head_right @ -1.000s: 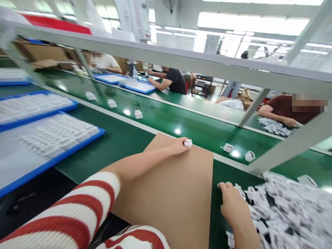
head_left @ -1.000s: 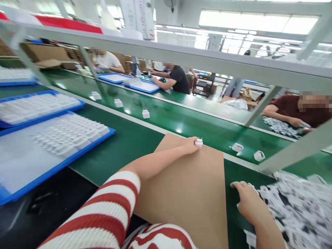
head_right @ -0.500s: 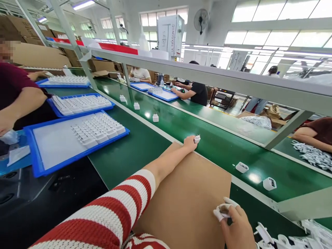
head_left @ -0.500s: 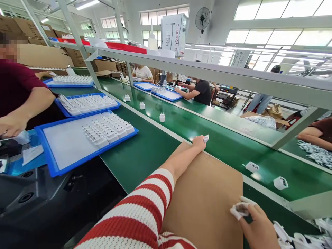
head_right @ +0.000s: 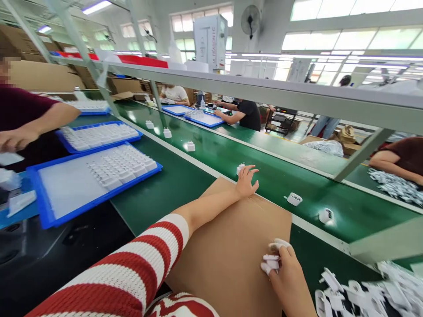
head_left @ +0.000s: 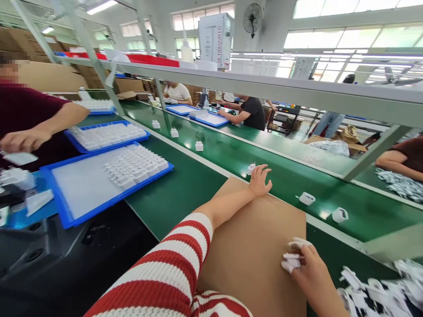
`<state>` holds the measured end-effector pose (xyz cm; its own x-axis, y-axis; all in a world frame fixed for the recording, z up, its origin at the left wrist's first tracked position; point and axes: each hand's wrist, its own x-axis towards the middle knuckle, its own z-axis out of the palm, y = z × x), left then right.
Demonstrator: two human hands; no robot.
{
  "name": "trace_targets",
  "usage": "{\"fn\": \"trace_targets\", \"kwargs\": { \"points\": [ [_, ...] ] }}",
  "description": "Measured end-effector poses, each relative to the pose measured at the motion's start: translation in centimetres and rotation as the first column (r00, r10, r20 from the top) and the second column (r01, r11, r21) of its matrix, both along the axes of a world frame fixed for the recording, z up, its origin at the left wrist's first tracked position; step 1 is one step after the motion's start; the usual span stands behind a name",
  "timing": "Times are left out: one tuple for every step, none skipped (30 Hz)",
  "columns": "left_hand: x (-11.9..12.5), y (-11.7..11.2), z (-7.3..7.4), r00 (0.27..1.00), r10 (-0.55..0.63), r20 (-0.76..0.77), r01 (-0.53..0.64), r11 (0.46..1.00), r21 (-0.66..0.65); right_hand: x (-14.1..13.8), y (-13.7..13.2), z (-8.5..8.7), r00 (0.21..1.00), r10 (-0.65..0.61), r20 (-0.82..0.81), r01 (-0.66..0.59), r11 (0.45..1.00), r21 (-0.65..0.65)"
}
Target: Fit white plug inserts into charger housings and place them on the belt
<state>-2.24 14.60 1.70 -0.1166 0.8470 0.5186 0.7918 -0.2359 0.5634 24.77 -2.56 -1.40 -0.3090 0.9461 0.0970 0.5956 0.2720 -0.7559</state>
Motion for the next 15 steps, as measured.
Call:
{"fn": "trace_targets", "kwargs": {
  "points": [
    [1.0, 0.1, 0.2, 0.998, -0.063, -0.014, 0.063, 0.998, 0.001, -0.4, -0.3, 0.4, 0.997, -0.032, -0.067, 0.031, 0.999, -0.012],
    [2.1, 0.3, 0.3, 0.992, -0.123, -0.017, 0.123, 0.992, -0.003, -0.7, -0.6, 0.9, 0.992, -0.037, -0.123, 0.033, 0.999, -0.031],
    [3.2, 0.6, 0.4, 0.984, -0.178, -0.011, 0.178, 0.984, -0.012, -1.0, -0.9, 1.5, 0.985, -0.045, -0.168, 0.039, 0.998, -0.039],
    [4.4, 1.1, 0.4, 0.974, -0.226, 0.004, 0.226, 0.974, -0.026, -1.2, -1.2, 2.1, 0.984, -0.023, -0.177, 0.012, 0.998, -0.061],
    [5.5, 1.8, 0.3, 0.964, -0.264, 0.024, 0.264, 0.963, -0.043, -1.4, -1.3, 2.7, 0.99, -0.023, -0.14, 0.013, 0.998, -0.069],
    [6.7, 2.5, 0.2, 0.957, -0.287, 0.048, 0.29, 0.955, -0.064, -1.5, -1.3, 3.2, 0.998, -0.01, -0.064, 0.005, 0.997, -0.071],
    [7.8, 3.3, -0.1, 0.951, -0.302, 0.071, 0.308, 0.947, -0.091, -1.6, -1.3, 3.7, 1.0, 0.004, 0.006, -0.003, 0.998, -0.069],
    [9.0, 4.2, -0.4, 0.946, -0.312, 0.091, 0.321, 0.939, -0.122, -1.5, -1.2, 4.1, 0.998, 0.008, 0.056, -0.004, 0.998, -0.06],
    [10.1, 4.9, -0.8, 0.942, -0.317, 0.107, 0.331, 0.93, -0.157, -1.5, -1.1, 4.4, 0.995, 0.013, 0.097, -0.007, 0.998, -0.065],
    [11.1, 5.5, -1.1, 0.942, -0.315, 0.118, 0.333, 0.923, -0.195, -1.4, -1.1, 4.6, 0.992, 0.017, 0.127, -0.008, 0.998, -0.069],
    [12.0, 6.1, -1.5, 0.945, -0.302, 0.124, 0.323, 0.917, -0.233, -1.3, -1.1, 4.7, 0.99, 0.016, 0.138, -0.006, 0.997, -0.072],
    [12.8, 6.5, -1.8, 0.953, -0.274, 0.127, 0.299, 0.915, -0.271, -1.2, -1.1, 4.7, 0.99, 0.012, 0.138, -0.002, 0.997, -0.076],
    [13.4, 6.8, -2.0, 0.964, -0.234, 0.126, 0.262, 0.915, -0.306, -1.1, -1.1, 4.7, 0.992, 0.004, 0.127, 0.007, 0.997, -0.081],
    [13.8, 7.0, -2.2, 0.975, -0.186, 0.124, 0.217, 0.916, -0.336, -1.1, -1.0, 4.6, 0.995, -0.012, 0.101, 0.021, 0.996, -0.091],
    [14.0, 7.1, -2.3, 0.983, -0.138, 0.123, 0.173, 0.917, -0.36, -1.0, -0.9, 4.4, 0.997, -0.035, 0.062, 0.042, 0.993, -0.112]
  ]
}}
